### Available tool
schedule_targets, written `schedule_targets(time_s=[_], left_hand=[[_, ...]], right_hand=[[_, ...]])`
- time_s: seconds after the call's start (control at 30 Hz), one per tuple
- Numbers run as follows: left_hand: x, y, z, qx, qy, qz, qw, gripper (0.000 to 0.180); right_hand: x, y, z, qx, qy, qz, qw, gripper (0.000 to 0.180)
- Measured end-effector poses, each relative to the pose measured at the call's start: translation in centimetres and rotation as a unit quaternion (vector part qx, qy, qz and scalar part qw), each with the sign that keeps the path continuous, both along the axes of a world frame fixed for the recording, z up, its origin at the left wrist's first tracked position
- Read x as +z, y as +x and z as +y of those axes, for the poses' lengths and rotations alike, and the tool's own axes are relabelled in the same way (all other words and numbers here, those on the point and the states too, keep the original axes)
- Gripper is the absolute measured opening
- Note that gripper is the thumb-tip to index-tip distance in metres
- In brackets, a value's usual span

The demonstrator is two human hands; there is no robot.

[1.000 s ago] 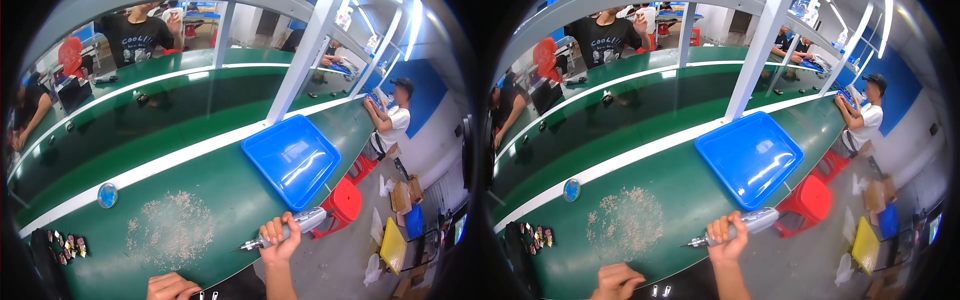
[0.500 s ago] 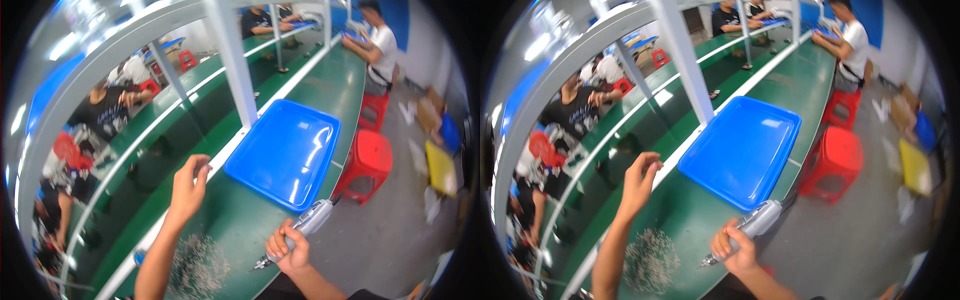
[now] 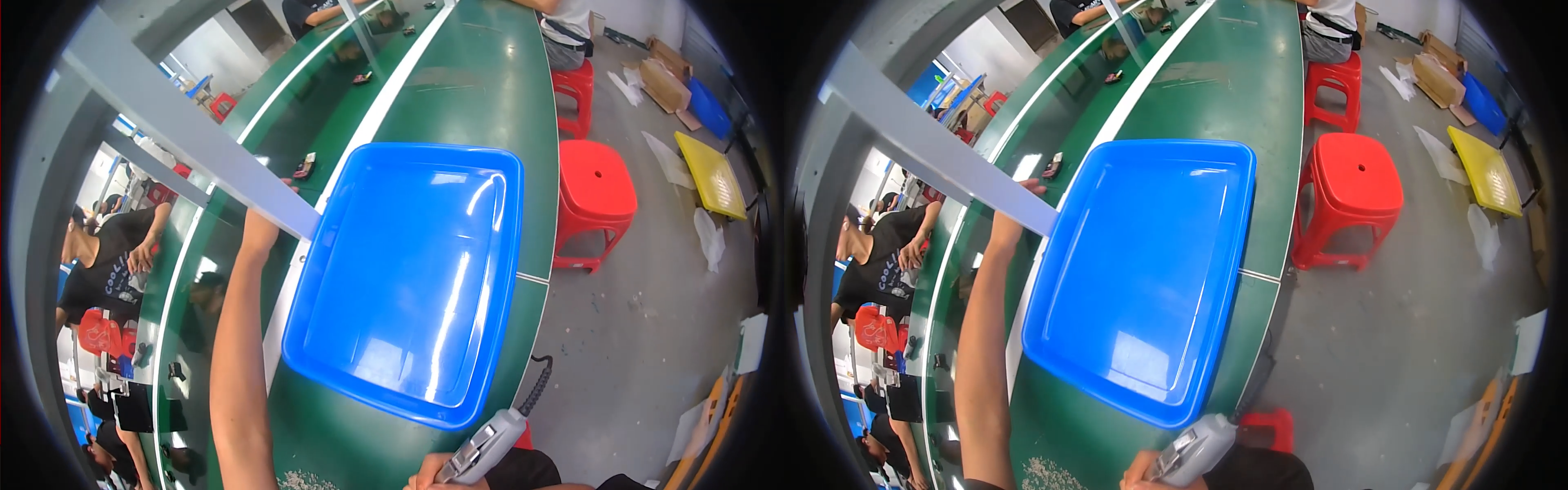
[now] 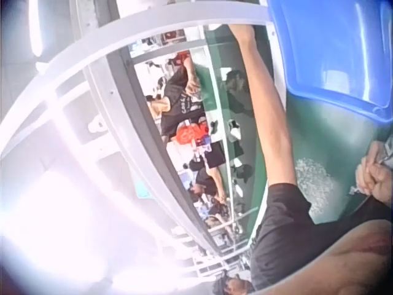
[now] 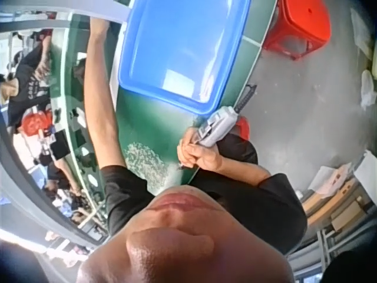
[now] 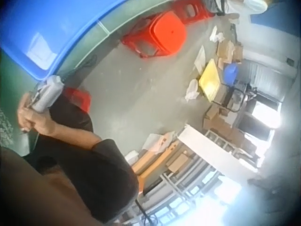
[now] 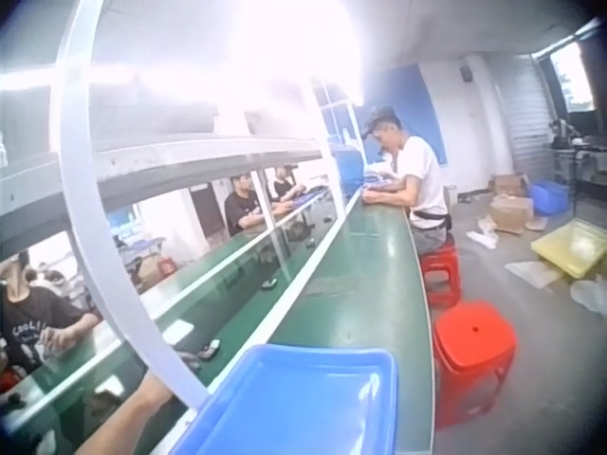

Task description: Assemble small electronic components by hand and use an electric screwdriver tool on the assembly line.

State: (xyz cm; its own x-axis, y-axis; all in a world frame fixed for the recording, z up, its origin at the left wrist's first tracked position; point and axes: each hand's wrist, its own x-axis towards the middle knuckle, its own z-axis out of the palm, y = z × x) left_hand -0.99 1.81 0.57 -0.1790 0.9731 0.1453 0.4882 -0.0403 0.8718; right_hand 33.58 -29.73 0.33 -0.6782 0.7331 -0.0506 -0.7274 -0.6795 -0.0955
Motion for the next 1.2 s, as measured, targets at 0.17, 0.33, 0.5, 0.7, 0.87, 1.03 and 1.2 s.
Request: schedule_targets(time_s=[0.17, 0.33, 0.5, 0.7, 0.87, 1.03, 1.2], left_hand=[[-1.5, -1.4, 3.2, -0.025, 0.053, 0.168, 0.984, 0.037], [-1.9, -0.4, 5.1, 0.031, 0.105, 0.425, 0.898, 0.047], [-2.0, -2.5, 6.7, -0.017, 0.164, 0.46, 0.873, 0.049], [0.1, -4.1, 0.0, -0.083, 0.207, 0.426, 0.877, 0.035], [2.0, -2.9, -14.3, 0.04, 0.049, 0.431, 0.9, 0.03], [5.3, 6.1, -29.0, -0.073, 0.016, 0.397, 0.915, 0.047], [5.2, 15.4, -37.1, -0.159, 0.019, 0.364, 0.918, 0.056]], right_hand=[[-0.2, 0.0, 0.5, 0.014, -0.011, 0.019, 1.0, 0.015], [-0.4, 0.0, 1.0, 0.009, -0.002, 0.017, 1.0, 0.014], [-1.6, -0.8, 0.1, 0.018, 0.029, -0.013, 0.999, 0.014], [-0.2, -0.3, 0.1, 0.034, -0.013, 0.042, 0.998, 0.011], [-0.8, 0.1, 0.1, 0.036, 0.026, 0.008, 0.999, 0.014], [-1.9, 0.5, 0.3, 0.037, 0.057, -0.006, 0.998, 0.02], [-1.2, 1.9, 0.6, 0.052, 0.079, 0.008, 0.995, 0.017]])
